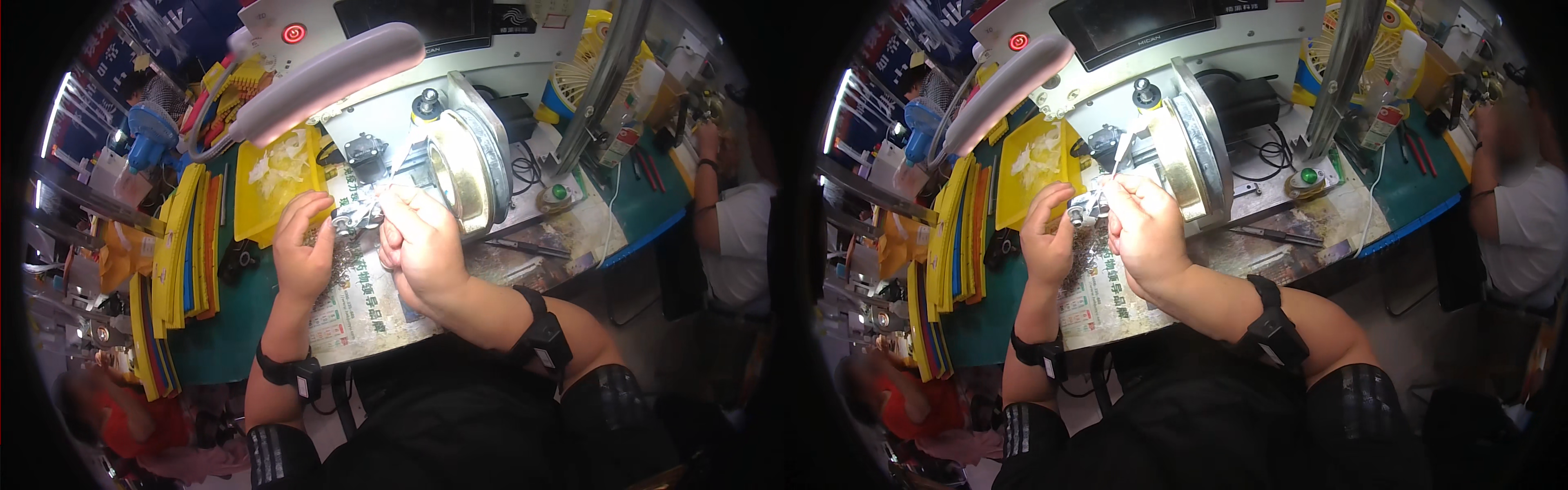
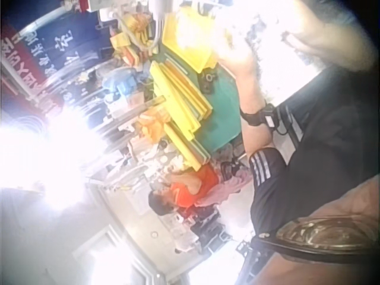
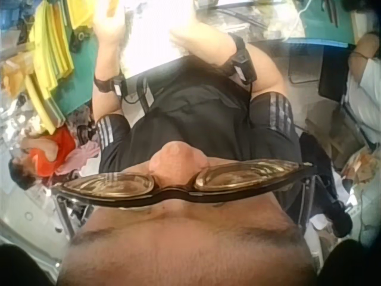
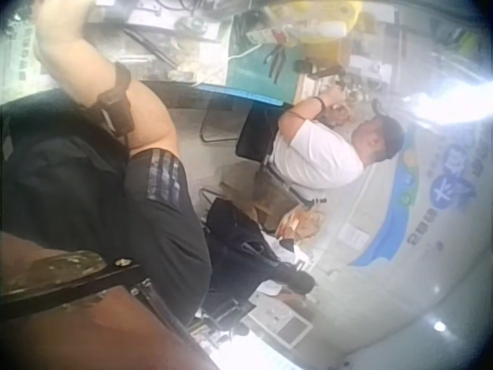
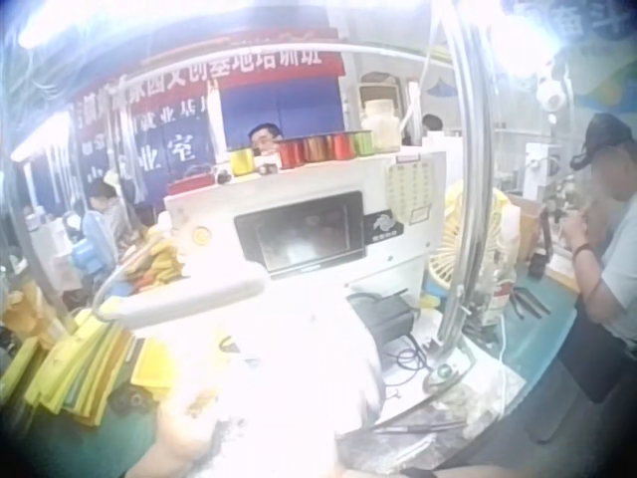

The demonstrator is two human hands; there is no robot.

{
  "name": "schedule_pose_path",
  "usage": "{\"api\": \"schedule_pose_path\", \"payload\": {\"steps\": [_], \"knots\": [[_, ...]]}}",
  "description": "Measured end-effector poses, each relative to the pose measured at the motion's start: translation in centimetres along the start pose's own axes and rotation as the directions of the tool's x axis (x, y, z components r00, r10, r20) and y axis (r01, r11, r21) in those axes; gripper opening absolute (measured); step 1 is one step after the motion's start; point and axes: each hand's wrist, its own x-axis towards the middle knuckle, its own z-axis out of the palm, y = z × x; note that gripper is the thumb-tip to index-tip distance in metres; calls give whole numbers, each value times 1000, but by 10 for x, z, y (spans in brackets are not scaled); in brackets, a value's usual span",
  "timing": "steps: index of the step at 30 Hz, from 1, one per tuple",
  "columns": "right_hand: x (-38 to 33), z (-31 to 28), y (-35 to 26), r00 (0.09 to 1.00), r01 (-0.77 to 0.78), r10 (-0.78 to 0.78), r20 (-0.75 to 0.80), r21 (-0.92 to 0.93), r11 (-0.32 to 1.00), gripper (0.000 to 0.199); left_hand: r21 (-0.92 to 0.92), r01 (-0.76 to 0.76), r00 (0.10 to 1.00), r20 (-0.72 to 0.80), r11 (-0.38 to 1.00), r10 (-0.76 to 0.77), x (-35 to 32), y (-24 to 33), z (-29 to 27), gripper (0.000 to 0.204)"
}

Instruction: The recorder is using various tools and materials to assemble small electronic components or jewelry at a workstation.

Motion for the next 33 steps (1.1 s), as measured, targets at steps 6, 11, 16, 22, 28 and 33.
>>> {"api": "schedule_pose_path", "payload": {"steps": [6, 11, 16, 22, 28, 33], "knots": [[1, -8, 8, 985, 162, -170, -4, -271, 949, 13, -28, 4, 1000, -10, 1000, -5, 0, 1, -3, 20], [-2, -6, -1, 996, 94, -91, 24, -283, 954, 11, -33, 18, 1000, -14, 999, -19, -1, -1, -7, 19], [3, -10, 2, 989, 149, -139, 53, -300, 942, 10, -24, 9, 1000, 6, 1000, -9, -1, -2, -7, 19], [3, -7, 5, 996, 25, -34, -80, -112, 993, 18, -12, 2, 1000, -5, 1000, -2, -1, -1, -7, 17], [1, -22, 6, 995, 24, -49, -82, -279, 960, 23, -108, 139, 990, 52, 984, -134, -9, -9, -13, 11], [3, -11, 2, 969, 245, -222, 106, -311, 918, 21, -203, 145, 989, 15, 968, -145, -9, 4, -1, 13]]}}
